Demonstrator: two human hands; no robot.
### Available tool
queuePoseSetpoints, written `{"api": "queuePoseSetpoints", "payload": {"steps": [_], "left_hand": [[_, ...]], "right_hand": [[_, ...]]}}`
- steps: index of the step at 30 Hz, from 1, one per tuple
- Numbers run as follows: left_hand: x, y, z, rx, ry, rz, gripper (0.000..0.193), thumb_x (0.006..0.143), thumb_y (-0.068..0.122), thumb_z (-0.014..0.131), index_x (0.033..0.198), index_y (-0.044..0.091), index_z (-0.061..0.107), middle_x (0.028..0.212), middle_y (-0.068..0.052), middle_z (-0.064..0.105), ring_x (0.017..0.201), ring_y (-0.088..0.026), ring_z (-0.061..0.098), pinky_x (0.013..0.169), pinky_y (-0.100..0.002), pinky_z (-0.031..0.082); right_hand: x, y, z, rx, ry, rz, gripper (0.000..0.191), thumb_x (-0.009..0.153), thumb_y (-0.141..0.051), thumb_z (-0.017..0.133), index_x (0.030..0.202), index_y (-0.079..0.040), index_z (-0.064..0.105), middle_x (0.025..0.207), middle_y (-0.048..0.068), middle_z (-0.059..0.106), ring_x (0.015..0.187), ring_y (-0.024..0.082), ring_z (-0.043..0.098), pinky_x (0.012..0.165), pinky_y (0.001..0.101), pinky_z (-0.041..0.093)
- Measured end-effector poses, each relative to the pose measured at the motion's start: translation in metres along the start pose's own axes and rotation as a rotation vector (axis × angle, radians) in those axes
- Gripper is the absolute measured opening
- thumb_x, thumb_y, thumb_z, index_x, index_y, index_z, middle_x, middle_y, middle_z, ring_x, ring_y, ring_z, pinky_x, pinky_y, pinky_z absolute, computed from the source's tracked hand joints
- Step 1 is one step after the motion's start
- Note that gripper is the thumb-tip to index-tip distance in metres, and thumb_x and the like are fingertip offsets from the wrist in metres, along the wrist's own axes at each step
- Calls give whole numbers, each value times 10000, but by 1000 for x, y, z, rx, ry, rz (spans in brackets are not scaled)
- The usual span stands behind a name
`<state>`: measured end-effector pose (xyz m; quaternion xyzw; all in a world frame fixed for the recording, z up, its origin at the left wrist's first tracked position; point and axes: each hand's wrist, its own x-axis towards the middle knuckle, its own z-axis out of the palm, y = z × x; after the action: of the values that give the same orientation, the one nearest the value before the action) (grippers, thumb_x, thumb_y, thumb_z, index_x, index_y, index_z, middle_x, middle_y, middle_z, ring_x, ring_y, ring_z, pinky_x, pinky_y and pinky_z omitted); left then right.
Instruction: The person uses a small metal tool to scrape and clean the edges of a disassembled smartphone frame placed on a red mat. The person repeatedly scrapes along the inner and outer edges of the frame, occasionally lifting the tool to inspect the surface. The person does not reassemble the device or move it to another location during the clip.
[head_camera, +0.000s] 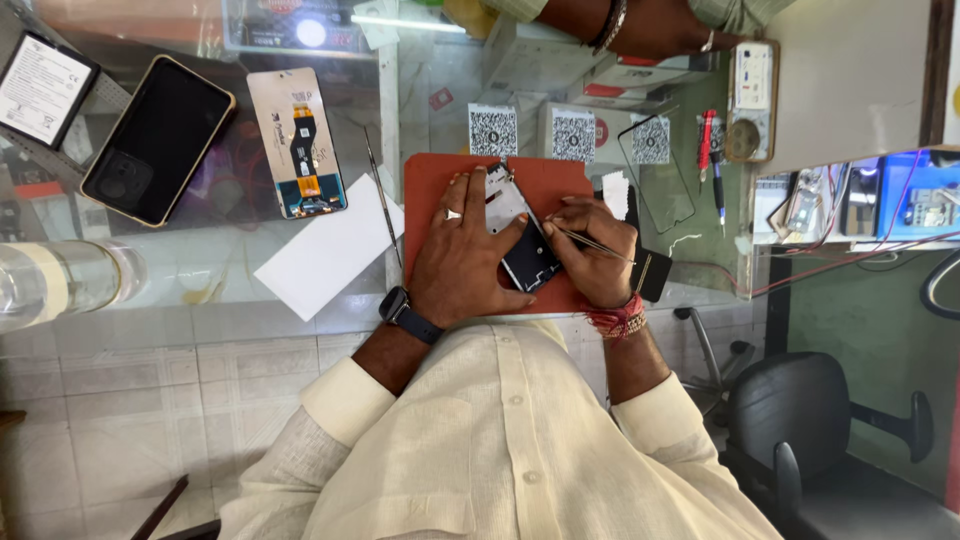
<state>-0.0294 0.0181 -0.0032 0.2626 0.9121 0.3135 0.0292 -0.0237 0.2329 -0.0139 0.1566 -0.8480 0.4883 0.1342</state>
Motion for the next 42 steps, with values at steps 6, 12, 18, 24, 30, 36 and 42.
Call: {"api": "queuePoseSetpoints", "payload": {"steps": [6, 12, 18, 24, 30, 36, 42], "left_hand": [[-1, -1, 3, -4, 22, 12, 880, 553, 627, 874, 1276, 146, 727, 1520, -382, 303, 1418, -561, 283, 1168, -658, 266], [0, -1, 4, 12, 42, 31, 884, 553, 630, 877, 1272, 137, 732, 1512, -390, 303, 1408, -587, 279, 1151, -671, 266], [-1, 0, 2, -5, 38, 24, 870, 552, 610, 884, 1265, 134, 732, 1514, -384, 314, 1410, -566, 295, 1150, -665, 272], [1, -1, 1, -16, 29, 22, 890, 537, 598, 885, 1275, 126, 727, 1503, -393, 320, 1412, -561, 296, 1168, -648, 268], [0, -1, 0, -7, 20, 31, 894, 547, 607, 888, 1277, 117, 722, 1493, -411, 308, 1410, -569, 289, 1152, -659, 260], [0, -2, 2, 3, 37, 32, 887, 547, 612, 878, 1275, 128, 726, 1502, -407, 307, 1412, -567, 287, 1144, -664, 260], [0, -1, 3, 17, 16, 15, 875, 545, 614, 889, 1257, 130, 733, 1524, -384, 273, 1403, -584, 281, 1134, -661, 286]], "right_hand": [[0, 0, -1, -49, 6, 1, 104, 863, 34, 812, 878, 20, 710, 883, 120, 754, 909, 260, 752, 1026, 447, 579], [1, 2, -1, -60, -16, 1, 106, 849, 22, 825, 873, 13, 722, 881, 120, 761, 911, 259, 756, 1014, 431, 565], [6, 0, -1, -68, -22, -3, 115, 844, 18, 832, 881, 12, 724, 897, 120, 761, 909, 254, 748, 941, 397, 571], [24, 3, 7, -93, -34, 1, 106, 849, 21, 841, 891, 0, 746, 904, 110, 768, 834, 223, 723, 852, 355, 528], [32, 6, 13, -63, -35, -37, 96, 866, 23, 833, 899, -5, 747, 909, 103, 769, 841, 208, 724, 857, 336, 522], [-7, -3, 3, 11, 76, 163, 101, 896, 37, 811, 962, 31, 734, 899, 114, 747, 777, 134, 707, 686, 257, 550], [-22, -10, 1, -62, 100, 124, 120, 909, 41, 804, 1001, 52, 727, 895, 115, 744, 772, 148, 717, 679, 248, 561]]}}
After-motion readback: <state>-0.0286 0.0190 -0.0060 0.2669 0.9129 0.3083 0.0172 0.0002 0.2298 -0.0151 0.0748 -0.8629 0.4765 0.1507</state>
